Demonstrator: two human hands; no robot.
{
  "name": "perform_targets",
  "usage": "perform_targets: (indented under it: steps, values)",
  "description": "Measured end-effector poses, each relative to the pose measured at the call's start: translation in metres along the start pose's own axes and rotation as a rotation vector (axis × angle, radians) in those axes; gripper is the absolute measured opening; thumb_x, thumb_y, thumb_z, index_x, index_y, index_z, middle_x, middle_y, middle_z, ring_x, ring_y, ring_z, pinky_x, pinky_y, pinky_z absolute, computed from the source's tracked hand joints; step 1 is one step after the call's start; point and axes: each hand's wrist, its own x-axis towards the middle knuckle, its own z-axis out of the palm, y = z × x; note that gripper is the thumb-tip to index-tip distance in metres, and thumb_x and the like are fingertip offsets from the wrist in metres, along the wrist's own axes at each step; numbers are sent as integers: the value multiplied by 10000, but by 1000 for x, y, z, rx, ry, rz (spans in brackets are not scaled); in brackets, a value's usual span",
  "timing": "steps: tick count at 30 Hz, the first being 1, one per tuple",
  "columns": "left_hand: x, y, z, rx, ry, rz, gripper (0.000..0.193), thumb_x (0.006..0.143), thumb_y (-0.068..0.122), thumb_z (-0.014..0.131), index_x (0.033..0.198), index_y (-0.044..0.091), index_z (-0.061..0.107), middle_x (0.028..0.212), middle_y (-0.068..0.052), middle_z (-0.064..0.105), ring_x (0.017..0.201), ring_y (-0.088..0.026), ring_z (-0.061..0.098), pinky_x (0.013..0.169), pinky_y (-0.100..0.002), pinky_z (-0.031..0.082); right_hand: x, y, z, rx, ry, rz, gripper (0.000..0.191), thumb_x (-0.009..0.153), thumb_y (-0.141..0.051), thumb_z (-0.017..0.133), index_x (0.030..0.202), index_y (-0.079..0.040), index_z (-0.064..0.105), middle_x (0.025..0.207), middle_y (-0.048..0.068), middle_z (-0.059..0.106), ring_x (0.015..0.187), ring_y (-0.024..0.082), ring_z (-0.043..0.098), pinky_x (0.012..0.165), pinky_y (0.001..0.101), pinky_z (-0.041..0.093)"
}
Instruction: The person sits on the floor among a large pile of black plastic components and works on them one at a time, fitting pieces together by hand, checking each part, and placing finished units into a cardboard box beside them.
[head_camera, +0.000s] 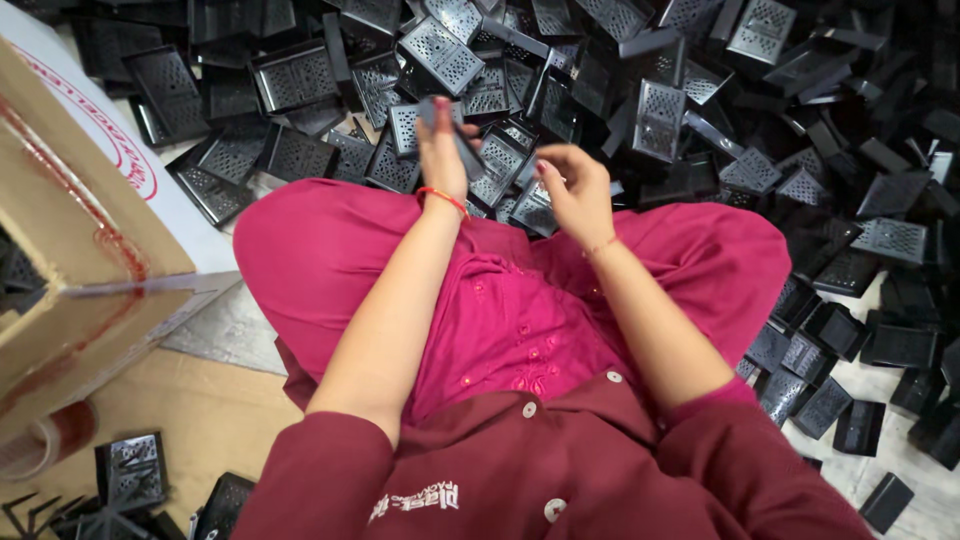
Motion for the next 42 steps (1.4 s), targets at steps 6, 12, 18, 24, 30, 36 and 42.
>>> perform_targets:
  steps: [6, 12, 18, 24, 30, 36, 42]
  values:
    - [-1, -6, -1, -24, 54, 272, 749, 998, 556, 567, 1523, 56, 377, 946, -70, 647, 785, -132, 660, 697, -275, 573, 72, 3, 33, -1061, -98, -506, 503, 800, -114, 753, 1284, -32, 642, 1303, 181, 624, 1254, 391, 588, 990, 481, 498]
    - [-2, -7, -1, -106, -29, 271, 706, 1031, 513, 569, 1528, 49, 380, 999, -71, 635, 835, -143, 656, 722, -287, 574, 130, 33, 49, -1297, -148, -398, 589, 830, -112, 665, 1416, -167, 631, 1348, 129, 630, 1194, 318, 585, 970, 665, 339]
    - [-2, -6, -5, -109, -115, 214, 658, 1016, 504, 549, 1508, 89, 411, 902, -95, 674, 738, -152, 669, 689, -270, 562, 126, 28, 16, -733, 6, -497, 372, 891, -122, 812, 1219, -177, 647, 1203, 106, 715, 1134, 310, 686, 988, 437, 567]
    - [3, -4, -2, -269, -283, -47, 623, 1047, 488, 629, 1371, -25, 489, 982, -157, 692, 794, -236, 686, 699, -360, 556, 65, -17, -36, -198, -20, -248, 690, 962, -17, 772, 1496, -27, 336, 1143, 136, 746, 994, 194, 763, 840, 291, 593]
    - [-26, 12, 4, -552, -837, -624, 672, 1001, 450, 652, 1500, 35, 478, 1310, -166, 700, 1194, -314, 695, 1034, -494, 572, -24, -44, -33, 192, 5, 87, 657, 938, 4, 719, 1523, -64, 428, 1147, 149, 660, 888, 157, 681, 700, 267, 568]
    - [-47, 37, -6, -442, -1007, -571, 599, 1038, 380, 658, 1556, 166, 447, 1422, -99, 625, 1297, -274, 630, 1085, -540, 533, -52, -53, -16, -560, 31, -451, 520, 962, -76, 753, 1451, -30, 584, 1436, 140, 575, 1333, 312, 585, 1133, 409, 478]
    - [-53, 41, -7, -293, -979, -455, 671, 971, 216, 736, 1567, 193, 428, 1396, -56, 621, 1269, -234, 643, 1026, -514, 562, -51, -57, -12, -419, 37, -413, 502, 1011, -114, 632, 1501, -46, 543, 1524, 177, 503, 1388, 352, 566, 1172, 400, 462]
